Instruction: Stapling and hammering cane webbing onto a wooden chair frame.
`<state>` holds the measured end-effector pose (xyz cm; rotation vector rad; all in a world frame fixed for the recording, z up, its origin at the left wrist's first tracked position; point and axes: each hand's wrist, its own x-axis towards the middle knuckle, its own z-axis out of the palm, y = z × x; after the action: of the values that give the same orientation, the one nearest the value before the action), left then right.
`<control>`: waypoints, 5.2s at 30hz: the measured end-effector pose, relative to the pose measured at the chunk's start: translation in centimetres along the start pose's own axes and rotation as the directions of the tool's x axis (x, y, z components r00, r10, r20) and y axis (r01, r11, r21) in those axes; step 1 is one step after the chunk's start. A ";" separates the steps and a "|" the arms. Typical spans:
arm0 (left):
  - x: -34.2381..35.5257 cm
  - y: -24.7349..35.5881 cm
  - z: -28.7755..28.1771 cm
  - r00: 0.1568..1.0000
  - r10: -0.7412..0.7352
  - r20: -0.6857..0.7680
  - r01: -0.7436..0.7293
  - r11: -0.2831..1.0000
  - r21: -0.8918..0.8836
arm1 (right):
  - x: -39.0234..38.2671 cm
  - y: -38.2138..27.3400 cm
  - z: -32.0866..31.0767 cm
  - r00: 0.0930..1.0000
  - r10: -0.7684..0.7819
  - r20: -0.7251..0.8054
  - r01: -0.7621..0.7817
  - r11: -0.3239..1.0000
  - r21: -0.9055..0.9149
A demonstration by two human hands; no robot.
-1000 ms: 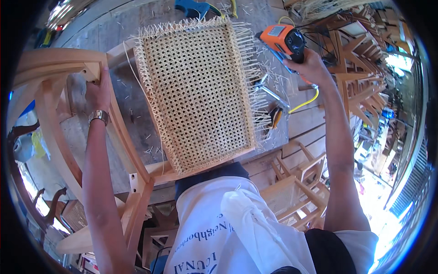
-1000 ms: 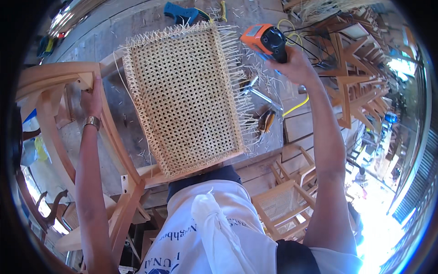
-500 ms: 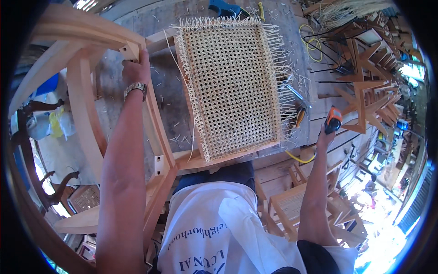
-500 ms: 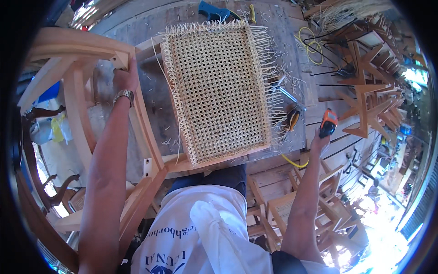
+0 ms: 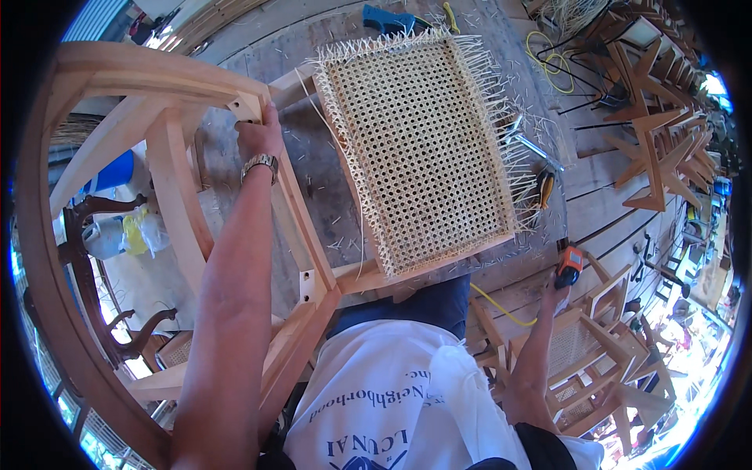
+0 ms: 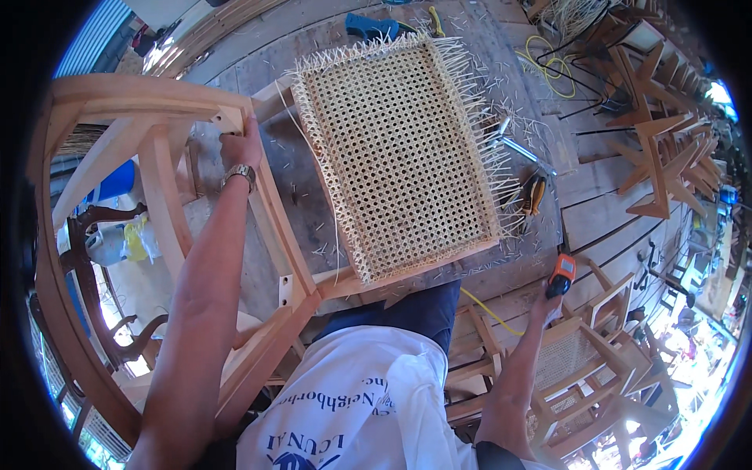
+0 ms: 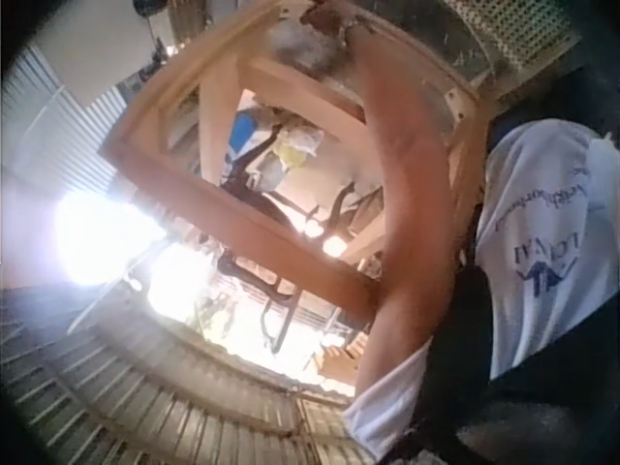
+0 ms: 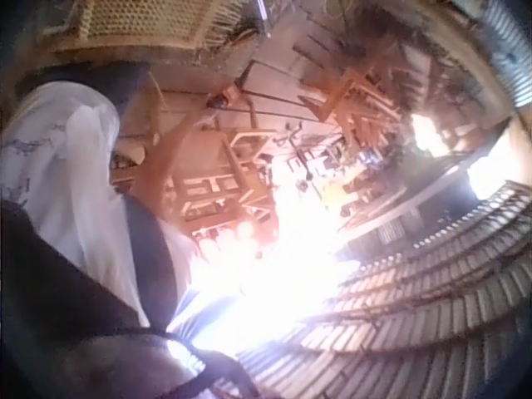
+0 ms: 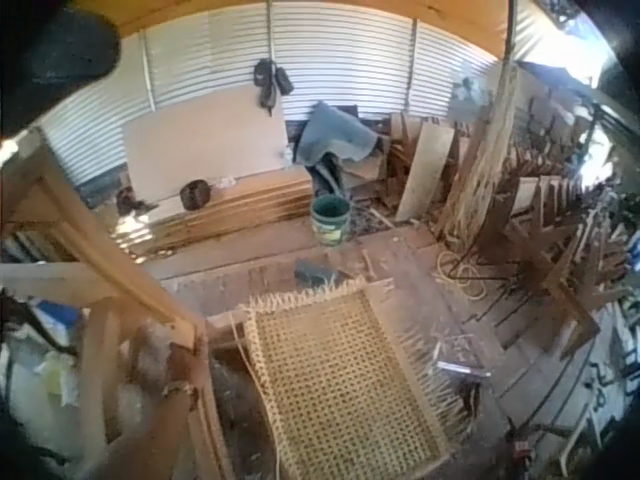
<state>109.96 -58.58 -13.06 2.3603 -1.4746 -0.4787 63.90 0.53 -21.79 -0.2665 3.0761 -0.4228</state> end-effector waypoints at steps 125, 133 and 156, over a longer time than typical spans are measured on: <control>0.1 -0.4 0.8 0.998 0.007 -0.057 -0.010 0.999 -0.048 | 2.4 -52.6 -3.6 0.430 -0.581 0.691 0.089 0.789 0.608; 0.0 -0.4 0.8 0.996 0.038 -0.080 -0.045 0.996 -0.083 | 3.4 -54.4 -2.2 0.334 -0.626 0.705 0.047 0.758 0.651; 0.0 -0.5 0.5 1.000 0.009 -0.021 -0.010 0.996 -0.090 | 1.3 -58.3 -0.6 0.265 -0.586 0.766 -0.015 0.791 0.611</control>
<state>110.17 -58.43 -13.70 2.2806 -1.4237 -0.5062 72.23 -54.86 -5.43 -0.7652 1.5990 -0.7331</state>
